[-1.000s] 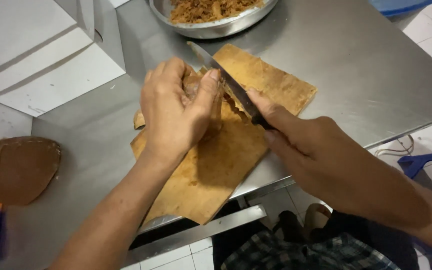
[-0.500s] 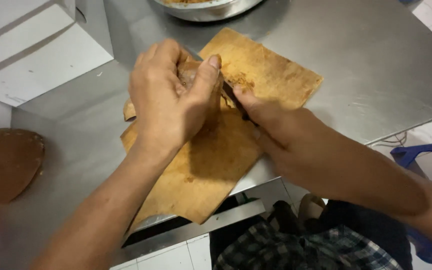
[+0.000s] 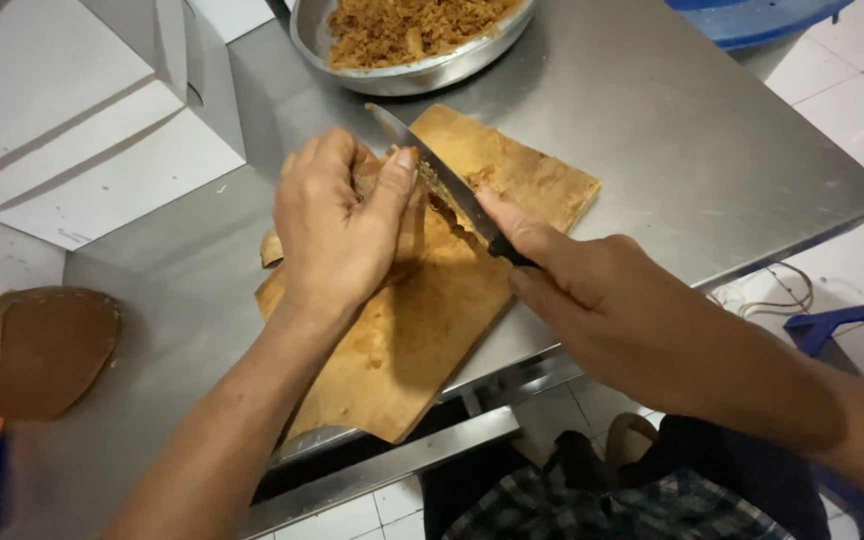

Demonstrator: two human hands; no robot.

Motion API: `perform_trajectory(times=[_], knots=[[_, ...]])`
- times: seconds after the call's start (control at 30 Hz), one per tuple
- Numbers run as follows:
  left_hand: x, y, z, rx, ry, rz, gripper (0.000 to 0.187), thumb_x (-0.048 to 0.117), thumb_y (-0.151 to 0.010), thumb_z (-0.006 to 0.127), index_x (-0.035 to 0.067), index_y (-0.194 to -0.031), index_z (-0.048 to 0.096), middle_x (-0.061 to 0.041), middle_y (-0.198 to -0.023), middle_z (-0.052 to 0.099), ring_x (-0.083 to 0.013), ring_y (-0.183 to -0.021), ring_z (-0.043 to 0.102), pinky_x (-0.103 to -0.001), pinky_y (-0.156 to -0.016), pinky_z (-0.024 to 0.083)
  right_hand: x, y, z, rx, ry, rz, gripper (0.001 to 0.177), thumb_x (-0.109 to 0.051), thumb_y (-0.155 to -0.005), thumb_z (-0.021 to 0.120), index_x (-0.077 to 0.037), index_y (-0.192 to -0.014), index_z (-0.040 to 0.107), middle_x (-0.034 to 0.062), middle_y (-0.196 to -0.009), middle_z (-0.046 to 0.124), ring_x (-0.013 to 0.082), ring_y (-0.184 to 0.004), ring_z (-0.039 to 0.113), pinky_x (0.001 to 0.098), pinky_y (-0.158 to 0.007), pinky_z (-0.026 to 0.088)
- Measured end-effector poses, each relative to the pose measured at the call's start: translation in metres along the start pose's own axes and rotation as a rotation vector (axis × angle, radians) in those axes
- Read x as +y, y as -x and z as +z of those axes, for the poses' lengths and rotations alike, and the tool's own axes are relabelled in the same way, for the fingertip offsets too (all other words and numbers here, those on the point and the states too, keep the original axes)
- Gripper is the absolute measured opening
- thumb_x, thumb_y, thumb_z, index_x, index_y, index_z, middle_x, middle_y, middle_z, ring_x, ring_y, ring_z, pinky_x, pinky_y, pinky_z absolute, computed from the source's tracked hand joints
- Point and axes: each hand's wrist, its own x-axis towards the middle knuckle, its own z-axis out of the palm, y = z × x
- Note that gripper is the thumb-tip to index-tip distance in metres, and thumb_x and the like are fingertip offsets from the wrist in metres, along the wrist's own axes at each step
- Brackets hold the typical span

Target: Shaving a block of palm sugar into small pieces on a wooden cutting board using a knife

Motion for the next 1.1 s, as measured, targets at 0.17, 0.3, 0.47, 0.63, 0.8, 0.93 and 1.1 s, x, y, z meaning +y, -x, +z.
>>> perform_trajectory(times=[0.17,0.3,0.47,0.63,0.8,0.93,1.1], knots=[[0.003,-0.002,-0.004,0.0,-0.004,0.042,0.036,0.036,-0.095,0.069,0.011,-0.078,0.051,-0.006,-0.077,0.057,-0.0295,-0.076,0.055,-0.044,-0.068,0.037,0.025,-0.028,0.025,0.007,-0.007,-0.58,0.049,-0.016,-0.103,0.045,-0.005,-0.151,0.042,0.0107,-0.137,0.065,0.0227,-0.122,0.062,0.0336,-0.102,0.044],[0.002,-0.001,-0.003,0.002,0.038,0.033,0.038,0.041,-0.095,0.067,0.01,-0.078,0.053,-0.003,-0.075,0.056,-0.0234,-0.074,0.053,-0.039,-0.065,0.036,0.003,-0.035,0.022,-0.111,-0.134,-0.48,0.029,-0.016,-0.104,0.043,-0.008,-0.126,0.06,0.0038,-0.105,0.07,0.0162,-0.092,0.065,0.0315,-0.078,0.054],[0.003,-0.001,-0.004,-0.06,-0.027,-0.026,0.035,0.042,-0.096,0.058,0.009,-0.086,0.055,-0.009,-0.083,0.059,-0.0324,-0.082,0.052,-0.047,-0.07,0.038,-0.005,-0.026,0.001,-0.089,0.257,0.099,0.045,-0.035,-0.102,0.042,-0.039,-0.143,0.06,0.0053,-0.089,0.079,0.0221,-0.073,0.074,0.0372,-0.071,0.053],[0.004,0.001,-0.004,-0.03,-0.01,-0.007,0.039,0.043,-0.102,0.05,0.009,-0.085,0.045,-0.007,-0.081,0.052,-0.0281,-0.078,0.049,-0.044,-0.068,0.037,-0.002,-0.005,0.0,0.04,0.046,-0.139,0.066,-0.023,-0.101,0.048,-0.027,-0.167,0.041,0.0033,-0.058,0.054,0.0145,-0.041,0.04,0.0347,-0.037,0.036],[0.002,0.0,-0.001,-0.049,-0.071,-0.018,0.037,0.038,-0.1,0.059,0.007,-0.086,0.044,-0.009,-0.08,0.049,-0.0283,-0.077,0.045,-0.045,-0.065,0.035,0.009,0.0,0.003,0.062,0.056,-0.157,0.067,-0.022,-0.1,0.048,-0.027,-0.167,0.04,0.004,-0.05,0.046,0.0158,-0.042,0.037,0.0339,-0.041,0.033],[0.005,-0.002,-0.001,-0.025,-0.081,-0.006,0.037,0.04,-0.098,0.059,0.006,-0.086,0.047,-0.012,-0.083,0.054,-0.0343,-0.08,0.051,-0.048,-0.069,0.038,0.017,0.001,0.006,0.08,0.083,-0.194,0.069,-0.021,-0.1,0.05,-0.024,-0.168,0.036,0.0049,-0.051,0.044,0.0165,-0.042,0.037,0.0336,-0.041,0.034],[0.01,-0.002,-0.004,-0.022,0.008,-0.037,0.036,0.036,-0.095,0.063,0.007,-0.084,0.046,-0.008,-0.078,0.054,-0.029,-0.079,0.052,-0.044,-0.065,0.038,0.019,-0.014,0.016,-0.146,-0.068,-0.038,0.071,-0.03,-0.102,0.041,-0.026,-0.172,0.027,0.0065,-0.056,0.06,0.0175,-0.037,0.055,0.0355,-0.031,0.052]])
